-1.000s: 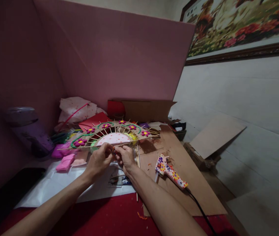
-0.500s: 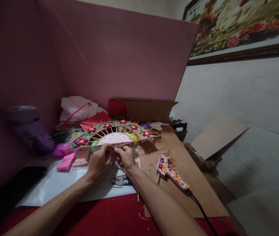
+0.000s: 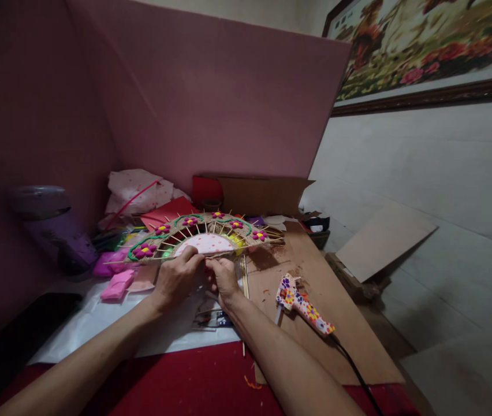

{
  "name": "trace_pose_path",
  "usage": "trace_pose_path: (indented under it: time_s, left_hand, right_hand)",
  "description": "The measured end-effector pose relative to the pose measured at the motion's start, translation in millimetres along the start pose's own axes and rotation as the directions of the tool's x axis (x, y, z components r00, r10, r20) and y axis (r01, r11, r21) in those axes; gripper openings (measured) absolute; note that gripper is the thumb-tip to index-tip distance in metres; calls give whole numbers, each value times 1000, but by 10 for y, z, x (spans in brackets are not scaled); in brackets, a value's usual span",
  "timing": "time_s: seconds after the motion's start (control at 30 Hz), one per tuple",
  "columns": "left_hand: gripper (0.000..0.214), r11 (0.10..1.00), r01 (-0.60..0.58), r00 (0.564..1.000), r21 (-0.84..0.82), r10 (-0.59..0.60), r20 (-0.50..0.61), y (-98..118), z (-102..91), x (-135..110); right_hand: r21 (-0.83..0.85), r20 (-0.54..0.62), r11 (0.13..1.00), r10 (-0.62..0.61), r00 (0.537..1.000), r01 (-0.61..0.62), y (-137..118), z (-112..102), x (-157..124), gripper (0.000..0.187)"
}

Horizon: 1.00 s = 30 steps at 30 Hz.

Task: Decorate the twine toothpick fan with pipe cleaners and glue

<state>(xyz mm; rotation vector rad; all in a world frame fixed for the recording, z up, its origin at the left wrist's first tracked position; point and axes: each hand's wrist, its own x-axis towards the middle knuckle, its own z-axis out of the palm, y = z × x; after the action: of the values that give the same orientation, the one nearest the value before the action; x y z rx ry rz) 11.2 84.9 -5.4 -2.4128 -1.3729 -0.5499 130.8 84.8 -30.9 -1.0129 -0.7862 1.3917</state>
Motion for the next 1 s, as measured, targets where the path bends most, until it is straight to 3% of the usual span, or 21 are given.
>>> trace_pose_path:
  time_s: [0.33, 0.63, 0.83, 1.0]
  left_hand:
    - [15, 995, 15, 1000, -95, -17, -26, -17, 20, 19]
    - [14, 988, 4, 999, -155, 3, 41, -39, 55, 38]
    - [17, 990, 2, 993, -143, 14, 114, -43, -44, 87]
    - [25, 989, 35, 996, -142, -22, 91, -25, -102, 142]
  right_hand:
    - [-1, -17, 1000, -23, 1000, 23, 3, -2, -7, 18]
    - [-6, 6, 1000, -23, 1000, 23, 20, -9, 4, 23]
    - [-6, 7, 999, -33, 999, 33, 18, -2, -1, 24]
    - [-7, 10, 999, -48, 999, 48, 18, -7, -10, 23]
